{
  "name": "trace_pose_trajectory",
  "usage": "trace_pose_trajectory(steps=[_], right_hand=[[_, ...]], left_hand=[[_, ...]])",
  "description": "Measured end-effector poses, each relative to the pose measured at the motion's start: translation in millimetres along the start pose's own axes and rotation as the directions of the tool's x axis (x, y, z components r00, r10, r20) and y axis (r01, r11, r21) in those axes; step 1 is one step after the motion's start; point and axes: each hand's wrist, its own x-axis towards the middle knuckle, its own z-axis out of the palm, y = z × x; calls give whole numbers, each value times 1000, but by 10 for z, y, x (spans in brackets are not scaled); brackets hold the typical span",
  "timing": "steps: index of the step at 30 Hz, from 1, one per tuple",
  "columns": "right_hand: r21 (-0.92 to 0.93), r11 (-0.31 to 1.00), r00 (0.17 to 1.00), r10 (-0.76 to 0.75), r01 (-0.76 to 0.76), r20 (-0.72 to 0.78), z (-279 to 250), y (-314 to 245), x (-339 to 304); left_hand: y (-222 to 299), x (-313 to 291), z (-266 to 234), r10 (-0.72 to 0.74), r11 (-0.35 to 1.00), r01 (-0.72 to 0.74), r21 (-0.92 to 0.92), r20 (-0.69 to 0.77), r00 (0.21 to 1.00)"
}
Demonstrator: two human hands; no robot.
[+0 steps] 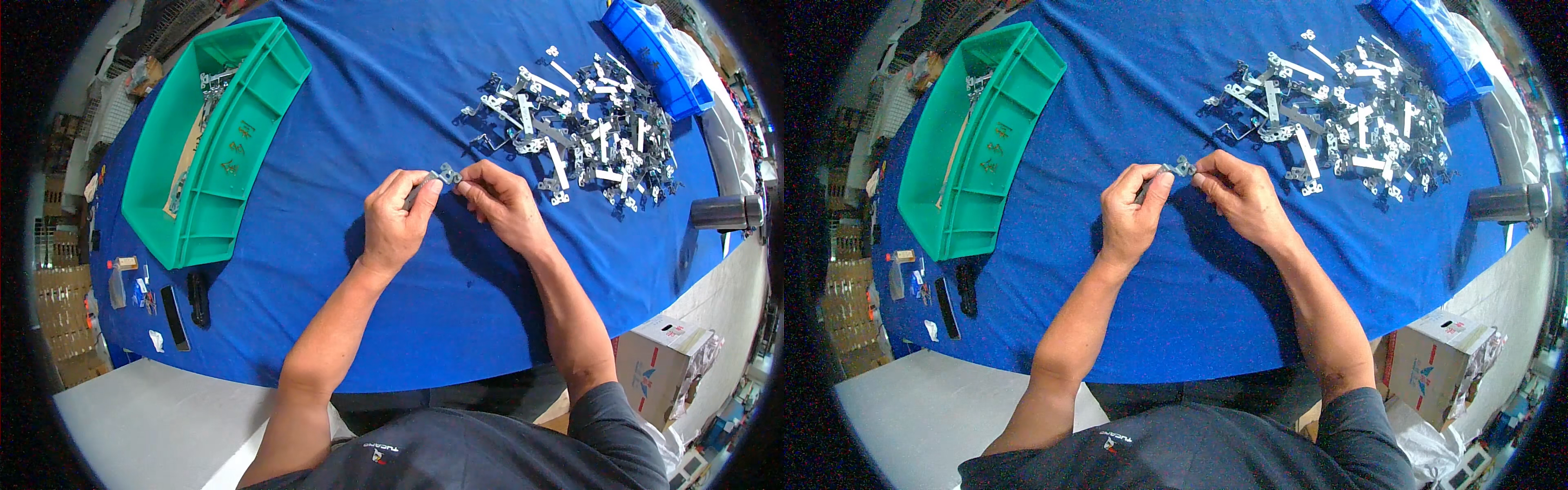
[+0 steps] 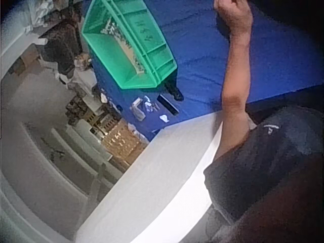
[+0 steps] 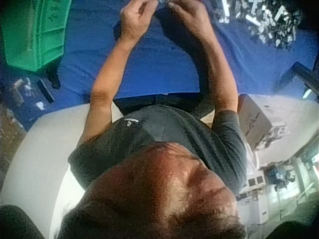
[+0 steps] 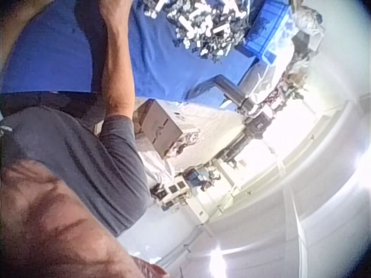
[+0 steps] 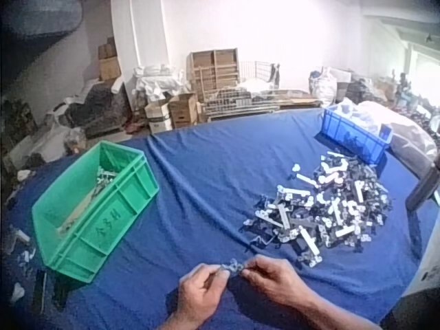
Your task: The person picks up a metal hinge and a small metal bracket from the table, joins the two components together by hand, and then places the assembled unit into a green plastic bin.
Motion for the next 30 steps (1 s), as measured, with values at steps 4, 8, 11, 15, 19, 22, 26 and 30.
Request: trace_pose_trajectory(steps=[4, 8, 11, 15, 19, 22, 26, 30], right_hand=[[160, 986, 999, -34, 37, -27, 49, -24, 7], [119, 992, 999, -39, 38, -1, 25, 17, 18], [-1, 997, 997, -77, 77, 28, 21, 64, 18], [170, 976, 983, -115, 139, -144, 29, 78, 15], [209, 976, 995, 80, -66, -57, -31, -42, 8], [100, 991, 996, 91, -91, 4, -23, -67, 0], [77, 996, 999, 39, -41, 29, -8, -30, -6], [-6, 1000, 1000, 20, -20, 23, -12, 28, -4]], left_hand=[[8, 1, 4, 39, 999, -39, 1, -2, 999], [16, 1, -6, 50, 998, -52, 31, 60, 997], [5, -3, -8, 69, 997, -71, 17, 82, 994], [17, -6, -1, 52, 998, -54, 25, 93, 994], [-62, -23, 6, -53, 997, 50, -64, -49, 997], [-80, -31, -4, -38, 998, 36, -42, -34, 999], [-96, -36, 12, -56, 995, 55, -83, -7, 998], [-62, -23, 21, -57, 995, 57, -79, -4, 998]])
